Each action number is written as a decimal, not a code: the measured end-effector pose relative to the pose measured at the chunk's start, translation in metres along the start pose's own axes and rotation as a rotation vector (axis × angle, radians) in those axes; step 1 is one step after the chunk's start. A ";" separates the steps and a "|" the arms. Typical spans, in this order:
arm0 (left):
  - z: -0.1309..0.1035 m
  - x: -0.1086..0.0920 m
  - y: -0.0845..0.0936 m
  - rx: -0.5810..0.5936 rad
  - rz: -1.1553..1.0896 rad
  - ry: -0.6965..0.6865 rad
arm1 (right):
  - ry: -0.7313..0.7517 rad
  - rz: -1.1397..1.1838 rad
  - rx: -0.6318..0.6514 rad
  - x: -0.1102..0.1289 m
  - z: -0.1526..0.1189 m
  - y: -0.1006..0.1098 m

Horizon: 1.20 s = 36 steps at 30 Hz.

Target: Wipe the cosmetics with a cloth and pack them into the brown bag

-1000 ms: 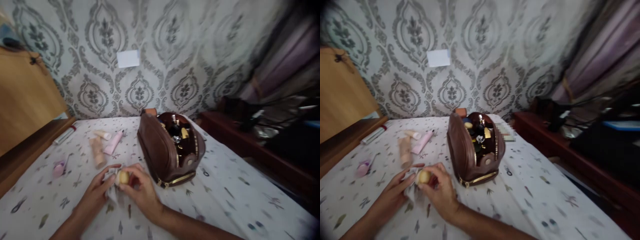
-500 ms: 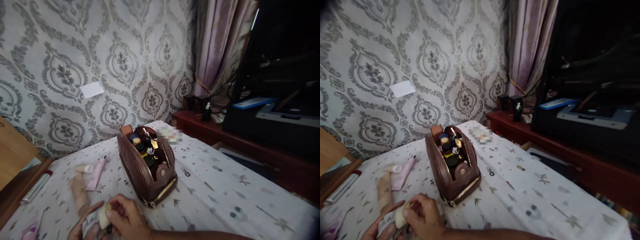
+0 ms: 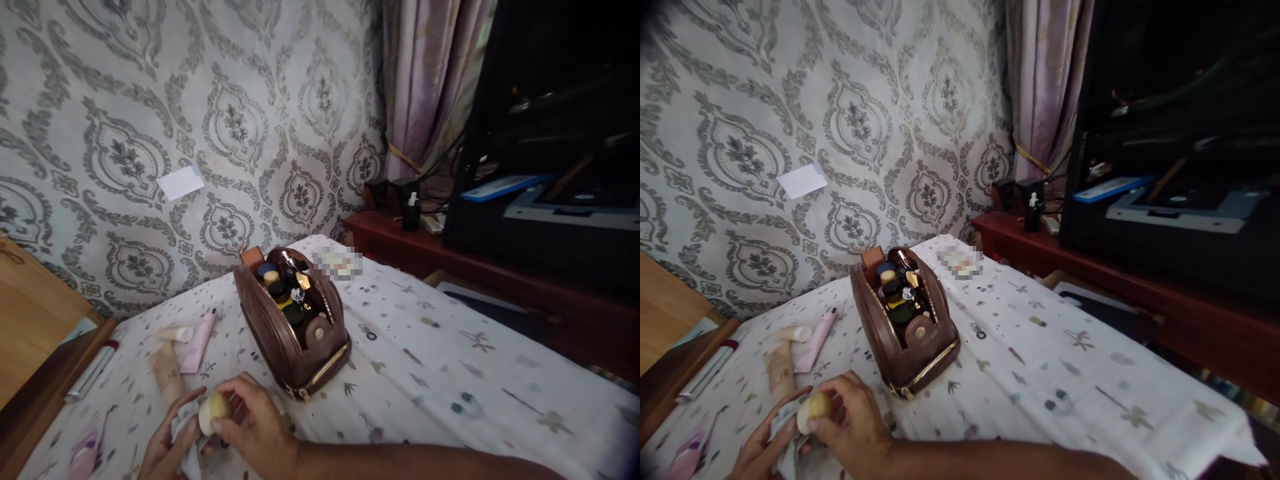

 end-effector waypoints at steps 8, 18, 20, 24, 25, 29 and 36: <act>-0.004 -0.011 -0.020 0.156 -0.052 -0.106 | 0.100 0.036 0.053 0.001 -0.001 -0.003; -0.006 -0.015 -0.011 0.156 0.000 -0.198 | 0.062 0.028 0.071 -0.014 0.008 -0.004; -0.005 -0.017 -0.010 0.147 0.017 -0.219 | 0.048 0.025 0.069 -0.014 0.007 -0.004; -0.003 -0.013 -0.005 0.114 0.052 -0.227 | 0.043 0.021 0.080 -0.010 0.007 -0.006; -0.003 -0.012 -0.004 0.110 0.058 -0.225 | 0.047 0.016 0.087 -0.005 0.007 -0.005; -0.008 -0.010 -0.006 0.116 0.067 -0.230 | 0.079 -0.052 0.171 0.022 0.004 0.002; -0.009 -0.007 -0.007 0.098 0.177 -0.212 | 0.129 -0.207 0.323 0.066 -0.004 0.030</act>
Point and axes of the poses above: each hand's wrist, its own z-axis towards the middle knuckle, its own y-axis out of the back of the hand, x = y × z, the point moved 6 cm from there along z, towards the middle knuckle, and after that the axes turned 3 degrees about z, right-handed, at the moved point
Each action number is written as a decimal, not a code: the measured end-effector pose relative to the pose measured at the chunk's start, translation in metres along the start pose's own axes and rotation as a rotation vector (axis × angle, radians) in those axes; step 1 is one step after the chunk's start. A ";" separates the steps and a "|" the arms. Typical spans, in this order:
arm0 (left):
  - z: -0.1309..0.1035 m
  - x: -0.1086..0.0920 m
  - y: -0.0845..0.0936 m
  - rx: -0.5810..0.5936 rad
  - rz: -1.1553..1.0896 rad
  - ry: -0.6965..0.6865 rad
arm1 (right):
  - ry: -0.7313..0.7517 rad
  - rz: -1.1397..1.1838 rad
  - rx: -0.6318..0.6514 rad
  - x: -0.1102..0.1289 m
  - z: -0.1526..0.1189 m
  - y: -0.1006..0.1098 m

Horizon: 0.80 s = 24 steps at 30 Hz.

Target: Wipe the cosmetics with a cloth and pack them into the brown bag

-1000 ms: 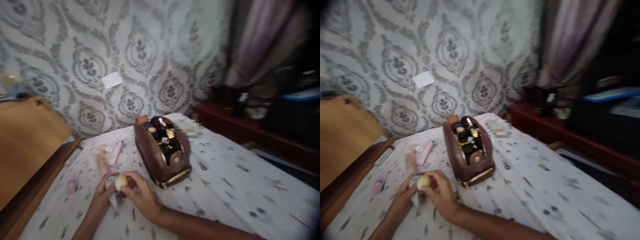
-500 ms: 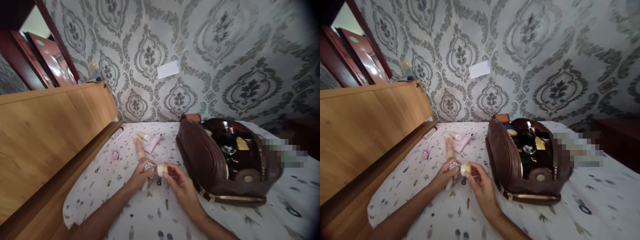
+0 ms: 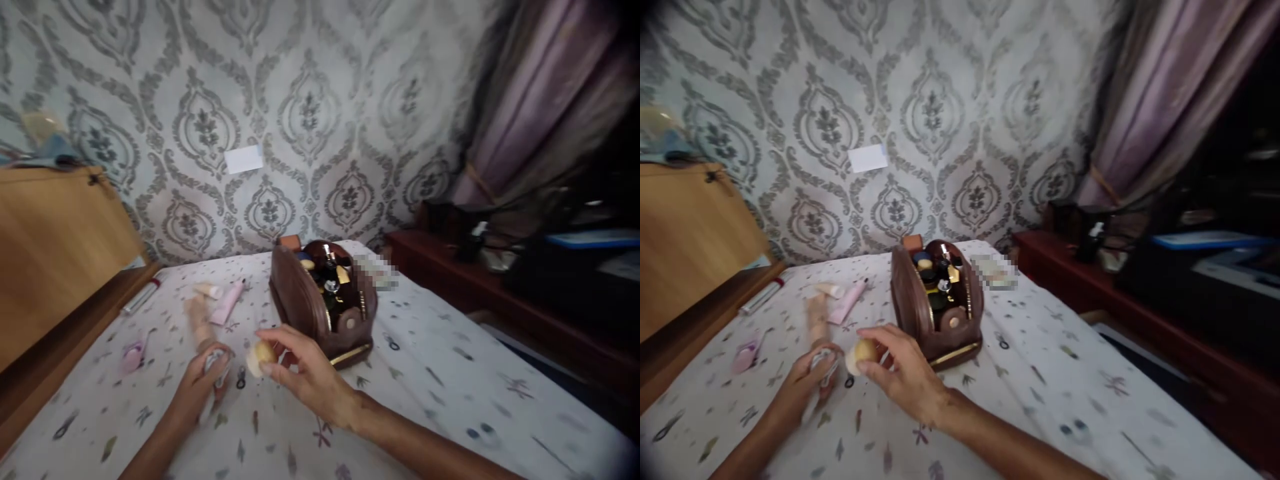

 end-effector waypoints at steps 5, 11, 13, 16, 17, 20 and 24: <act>0.001 0.007 0.001 -0.001 -0.019 0.056 | 0.017 0.055 -0.075 0.016 -0.009 0.031; 0.002 0.013 0.002 -0.017 -0.034 0.112 | 0.061 0.270 -0.126 0.045 -0.008 0.076; 0.001 0.012 0.002 -0.024 -0.042 0.130 | 0.091 0.248 -0.167 0.053 -0.004 0.097; 0.000 0.008 0.001 -0.047 -0.033 0.147 | 0.139 -0.036 -0.266 0.062 0.005 0.131; 0.000 0.006 0.000 -0.056 -0.033 0.146 | 0.141 -0.181 -0.281 0.063 0.008 0.139; -0.003 -0.002 -0.005 -0.073 -0.036 0.136 | 0.090 -0.633 -0.220 0.061 0.022 0.152; -0.005 -0.009 -0.008 -0.113 -0.011 0.095 | 0.077 -0.936 0.031 0.051 0.038 0.143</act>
Point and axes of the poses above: each hand's wrist, its own z-axis towards the middle knuckle, its own y-axis out of the back of the hand, x = y × z, the point moved 6 cm from there along z, towards the middle knuckle, and after that the axes turned 3 degrees about z, right-handed, at the moved point
